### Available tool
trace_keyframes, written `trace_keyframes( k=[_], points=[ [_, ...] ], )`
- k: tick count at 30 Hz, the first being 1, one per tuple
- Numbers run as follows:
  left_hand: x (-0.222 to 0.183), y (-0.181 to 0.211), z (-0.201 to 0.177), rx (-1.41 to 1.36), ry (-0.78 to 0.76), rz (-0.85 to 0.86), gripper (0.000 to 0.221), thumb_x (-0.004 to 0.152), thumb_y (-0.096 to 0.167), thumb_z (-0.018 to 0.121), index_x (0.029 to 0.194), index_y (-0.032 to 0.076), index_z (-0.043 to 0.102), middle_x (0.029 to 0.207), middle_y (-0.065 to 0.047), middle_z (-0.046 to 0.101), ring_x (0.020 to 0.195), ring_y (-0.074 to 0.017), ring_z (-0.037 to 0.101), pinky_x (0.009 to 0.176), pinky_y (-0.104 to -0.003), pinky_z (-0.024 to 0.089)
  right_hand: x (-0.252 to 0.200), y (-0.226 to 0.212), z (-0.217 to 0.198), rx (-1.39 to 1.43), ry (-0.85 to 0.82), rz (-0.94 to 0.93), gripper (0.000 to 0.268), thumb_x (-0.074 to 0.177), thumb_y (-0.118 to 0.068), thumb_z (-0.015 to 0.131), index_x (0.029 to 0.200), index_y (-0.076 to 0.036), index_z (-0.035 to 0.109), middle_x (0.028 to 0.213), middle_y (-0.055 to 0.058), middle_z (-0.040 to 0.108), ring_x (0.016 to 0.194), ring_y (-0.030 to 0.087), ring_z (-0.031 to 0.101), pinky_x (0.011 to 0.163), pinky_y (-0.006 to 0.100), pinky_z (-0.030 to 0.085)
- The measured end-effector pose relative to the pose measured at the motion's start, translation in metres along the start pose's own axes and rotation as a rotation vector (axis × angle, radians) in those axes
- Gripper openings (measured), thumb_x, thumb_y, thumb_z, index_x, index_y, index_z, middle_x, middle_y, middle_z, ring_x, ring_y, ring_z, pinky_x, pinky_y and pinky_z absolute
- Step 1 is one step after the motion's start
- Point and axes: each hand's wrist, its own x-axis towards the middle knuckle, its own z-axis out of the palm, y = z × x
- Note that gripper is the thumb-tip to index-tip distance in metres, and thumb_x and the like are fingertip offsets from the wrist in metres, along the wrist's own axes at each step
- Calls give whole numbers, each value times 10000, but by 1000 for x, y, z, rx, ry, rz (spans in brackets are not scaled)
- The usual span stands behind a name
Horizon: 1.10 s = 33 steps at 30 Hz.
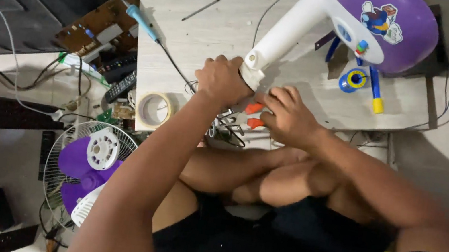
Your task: The person is cutting and stripping wires on a fan motor using wire cutters as part of a repair process.
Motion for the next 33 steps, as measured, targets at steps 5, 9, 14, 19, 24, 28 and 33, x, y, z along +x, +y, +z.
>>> trace_keyframes(
  k=[5,9,14,19,24,28,33],
  points=[
    [5,-4,2,-16,-26,-32,624,758,628,657,1255,250,662,1190,-122,649,1201,-406,611,935,-617,544,5,11,3,405,-54,58,140,819,-104,658,737,-112,544,1021,159,668,843,445,635,635,546,460],
    [13,-6,7,-17,25,-3,698,703,679,742,1250,252,667,1180,-117,645,1184,-409,608,924,-627,544,-4,14,9,258,-38,26,182,852,-110,688,719,-108,563,1064,147,669,908,415,620,695,512,449],
    [12,-4,5,26,68,7,543,792,534,685,1263,265,665,1133,-100,639,1143,-383,619,863,-653,541,-6,14,8,160,-82,46,129,846,-137,719,797,-124,601,1171,116,669,1019,385,618,775,502,425],
    [9,-4,5,-45,149,6,580,702,482,776,1221,234,708,1111,-131,662,1012,-378,599,778,-551,507,-17,18,11,341,-313,240,302,663,11,723,954,-56,769,1246,115,708,1074,332,648,994,433,477],
    [0,-5,12,-63,148,5,472,758,429,705,1175,209,721,1085,-144,663,979,-378,593,777,-550,483,-9,-8,0,121,-250,177,208,678,-33,707,885,-55,710,1266,106,666,1141,310,571,1034,448,419],
    [7,-6,13,-46,185,22,528,753,514,733,1195,227,713,1067,-129,663,967,-372,600,754,-556,487,-23,10,9,335,-365,356,359,650,29,725,988,-70,793,1263,123,711,1054,343,662,933,405,529],
    [11,-3,15,-40,148,8,584,725,529,757,1229,237,709,1035,-104,630,947,-335,568,746,-505,449,-8,11,-5,346,-459,318,446,647,35,740,1081,-63,762,1336,122,664,1143,322,634,987,399,499]
  ],
)
